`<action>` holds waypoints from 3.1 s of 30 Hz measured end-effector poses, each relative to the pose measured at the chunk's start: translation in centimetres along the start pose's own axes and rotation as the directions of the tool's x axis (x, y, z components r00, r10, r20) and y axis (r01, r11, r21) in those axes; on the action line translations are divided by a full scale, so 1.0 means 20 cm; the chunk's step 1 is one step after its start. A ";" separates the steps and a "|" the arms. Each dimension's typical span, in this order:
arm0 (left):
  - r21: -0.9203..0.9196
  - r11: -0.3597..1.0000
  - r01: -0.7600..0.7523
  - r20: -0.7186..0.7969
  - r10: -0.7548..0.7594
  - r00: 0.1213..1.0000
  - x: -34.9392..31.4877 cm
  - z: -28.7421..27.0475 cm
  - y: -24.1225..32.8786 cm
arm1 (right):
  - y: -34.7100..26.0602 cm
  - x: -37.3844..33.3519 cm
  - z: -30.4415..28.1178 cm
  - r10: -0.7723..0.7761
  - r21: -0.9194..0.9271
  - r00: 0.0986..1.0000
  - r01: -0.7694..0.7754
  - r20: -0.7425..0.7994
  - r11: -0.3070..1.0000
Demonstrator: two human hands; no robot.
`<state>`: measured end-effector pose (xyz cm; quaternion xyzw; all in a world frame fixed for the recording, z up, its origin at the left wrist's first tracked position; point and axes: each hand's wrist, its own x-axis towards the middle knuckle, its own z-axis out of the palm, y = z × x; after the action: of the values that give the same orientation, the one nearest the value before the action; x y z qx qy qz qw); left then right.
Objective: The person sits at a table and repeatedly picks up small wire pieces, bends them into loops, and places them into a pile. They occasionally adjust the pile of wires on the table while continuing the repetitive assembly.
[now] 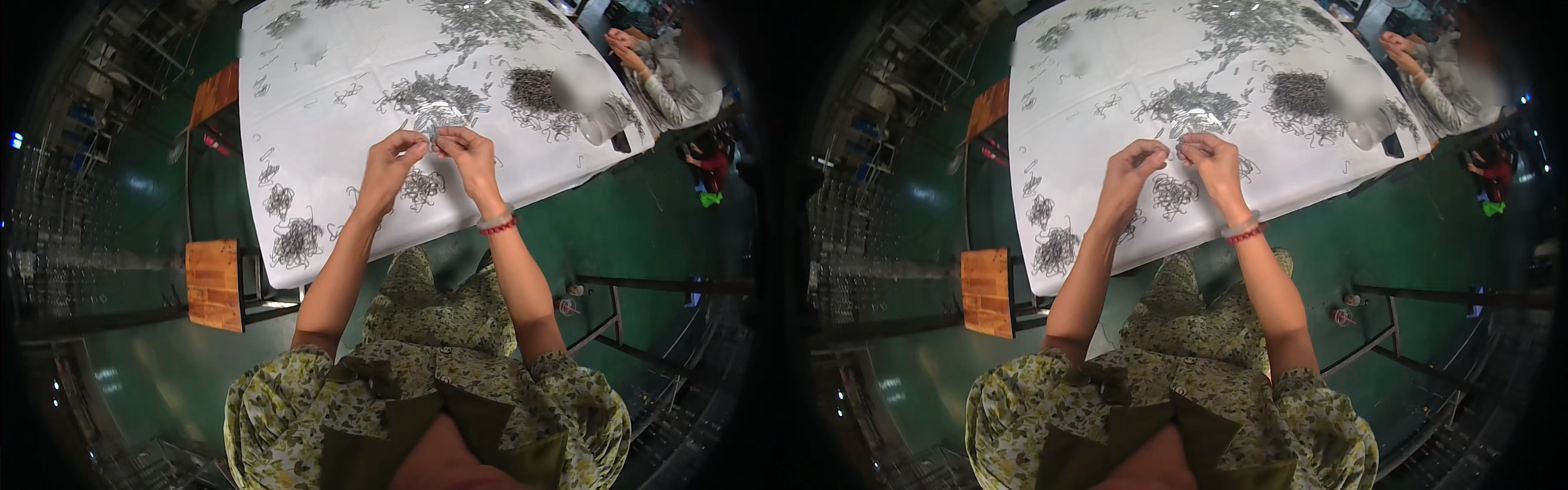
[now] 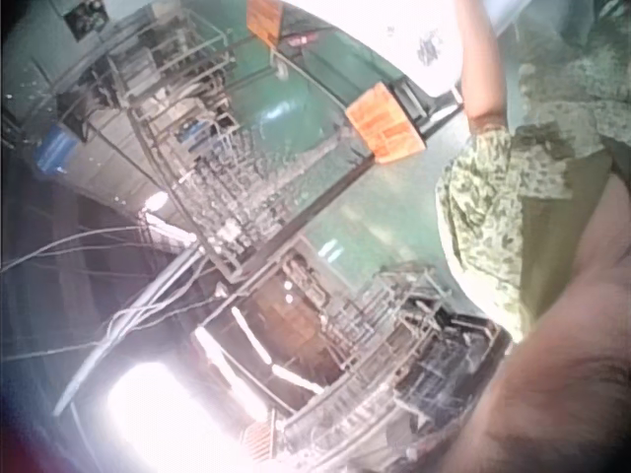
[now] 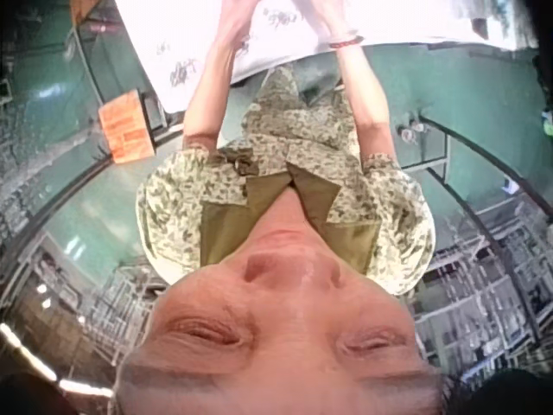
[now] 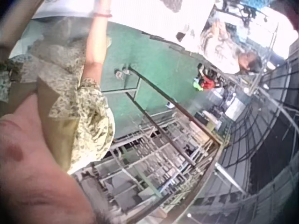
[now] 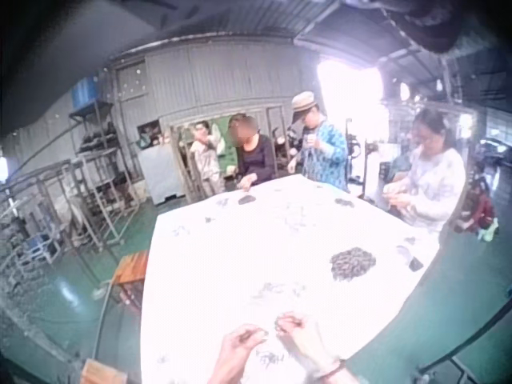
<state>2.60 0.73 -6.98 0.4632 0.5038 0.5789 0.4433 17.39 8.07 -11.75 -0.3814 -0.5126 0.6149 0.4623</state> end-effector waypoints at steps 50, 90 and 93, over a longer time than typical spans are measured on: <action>0.043 0.996 0.076 -0.074 -0.073 0.995 0.01 0.09 -0.09 | -0.09 0.19 -0.16 0.189 0.025 0.982 -0.188 -0.012 0.982; -0.013 0.955 0.297 0.196 -0.289 0.937 0.11 -0.05 -0.09 | -0.20 -0.02 -0.01 0.055 0.143 0.996 -0.064 0.067 0.988; -0.201 0.944 0.263 0.142 -0.237 0.961 0.17 -0.09 -0.13 | -0.23 -0.04 0.00 0.046 0.141 0.998 -0.051 0.043 0.989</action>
<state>0.33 3.92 -9.30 0.3770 0.4654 0.5417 0.5898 18.47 7.51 -7.17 -0.3478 -0.4672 0.6682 0.4630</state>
